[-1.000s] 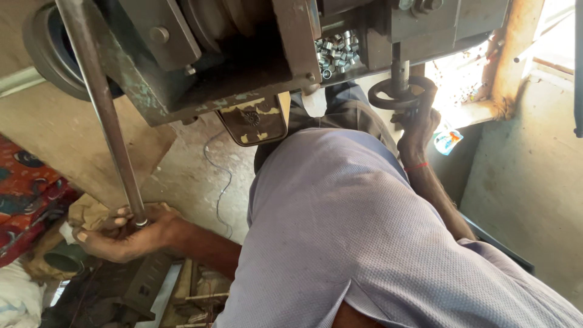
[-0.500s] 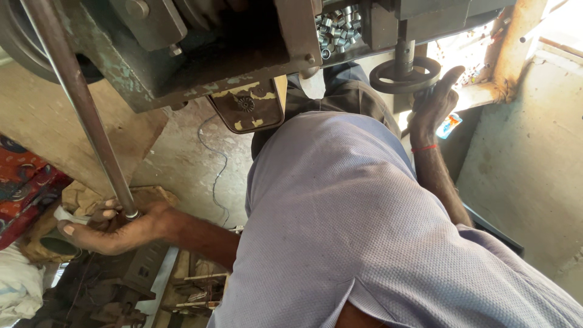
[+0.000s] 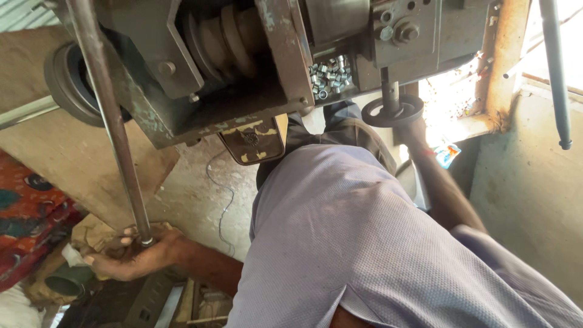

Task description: The person operates a metalworking machine by repeatedly pulling a lever and hand-turning a wheel, then clears finished metal nuts from the workspace.

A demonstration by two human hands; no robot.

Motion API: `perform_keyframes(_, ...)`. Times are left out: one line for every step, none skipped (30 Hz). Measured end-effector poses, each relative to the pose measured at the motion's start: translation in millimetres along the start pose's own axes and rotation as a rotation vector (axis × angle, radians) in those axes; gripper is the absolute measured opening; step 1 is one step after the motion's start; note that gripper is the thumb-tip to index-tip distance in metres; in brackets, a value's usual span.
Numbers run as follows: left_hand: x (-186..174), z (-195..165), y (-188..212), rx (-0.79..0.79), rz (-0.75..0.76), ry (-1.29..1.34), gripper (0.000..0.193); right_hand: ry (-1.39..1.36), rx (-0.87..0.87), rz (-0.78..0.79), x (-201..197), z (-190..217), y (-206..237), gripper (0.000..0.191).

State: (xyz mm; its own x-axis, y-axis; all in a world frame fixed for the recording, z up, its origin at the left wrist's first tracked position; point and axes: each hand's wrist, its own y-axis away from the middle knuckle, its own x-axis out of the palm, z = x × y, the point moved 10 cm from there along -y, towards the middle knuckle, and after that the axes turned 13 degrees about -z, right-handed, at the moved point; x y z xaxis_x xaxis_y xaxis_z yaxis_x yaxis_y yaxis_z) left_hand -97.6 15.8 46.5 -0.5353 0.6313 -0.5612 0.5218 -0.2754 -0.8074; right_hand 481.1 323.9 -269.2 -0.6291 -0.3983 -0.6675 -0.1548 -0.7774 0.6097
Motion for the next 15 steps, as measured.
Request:
perform_keyframes(-2,3,3,-0.002,-0.032,0.054,0.054,0.01,0.168,0.031,-14,-17,2,0.039)
perform_keyframes(-5,5,5,-0.004,-0.063,0.109,0.052,0.011,0.07,0.064,-22,-7,9,0.039)
perform_keyframes(-6,6,7,-0.008,-0.089,0.165,0.05,0.017,-0.027,0.099,-31,3,17,0.041)
perform_keyframes(-5,1,8,0.052,-0.076,0.132,0.053,-0.054,-0.055,0.224,-14,14,28,0.037)
perform_keyframes(-5,-6,9,0.113,-0.063,0.097,0.055,-0.126,-0.084,0.352,-4,24,41,0.035)
perform_keyframes(-3,-14,8,0.177,-0.048,0.06,0.058,-0.11,-0.183,0.469,15,39,52,0.035)
perform_keyframes(-7,-1,4,0.003,-0.073,0.125,0.057,0.019,-0.315,0.492,28,51,57,0.036)
perform_keyframes(-8,12,3,-0.173,-0.095,0.193,0.056,0.159,-0.401,0.478,37,56,54,0.037)
perform_keyframes(-6,24,6,-0.351,-0.114,0.262,0.055,0.289,-0.428,0.441,47,58,44,0.038)
perform_keyframes(-10,1,2,-0.15,-0.082,0.184,0.055,0.305,-0.338,0.344,38,52,25,0.039)
perform_keyframes(-14,-22,3,0.051,-0.047,0.108,0.056,0.301,-0.278,0.277,36,48,9,0.041)
perform_keyframes(-13,-44,9,0.251,-0.007,0.032,0.057,0.306,-0.273,0.223,28,46,-4,0.043)
perform_keyframes(-12,-44,12,0.215,0.006,0.033,0.055,0.324,-0.324,0.186,23,47,-13,0.045)
perform_keyframes(-13,-43,15,0.18,0.024,0.028,0.053,0.334,-0.363,0.16,21,51,-17,0.047)
perform_keyframes(-12,-41,17,0.148,0.04,0.023,0.052,0.321,-0.394,0.14,19,54,-17,0.049)
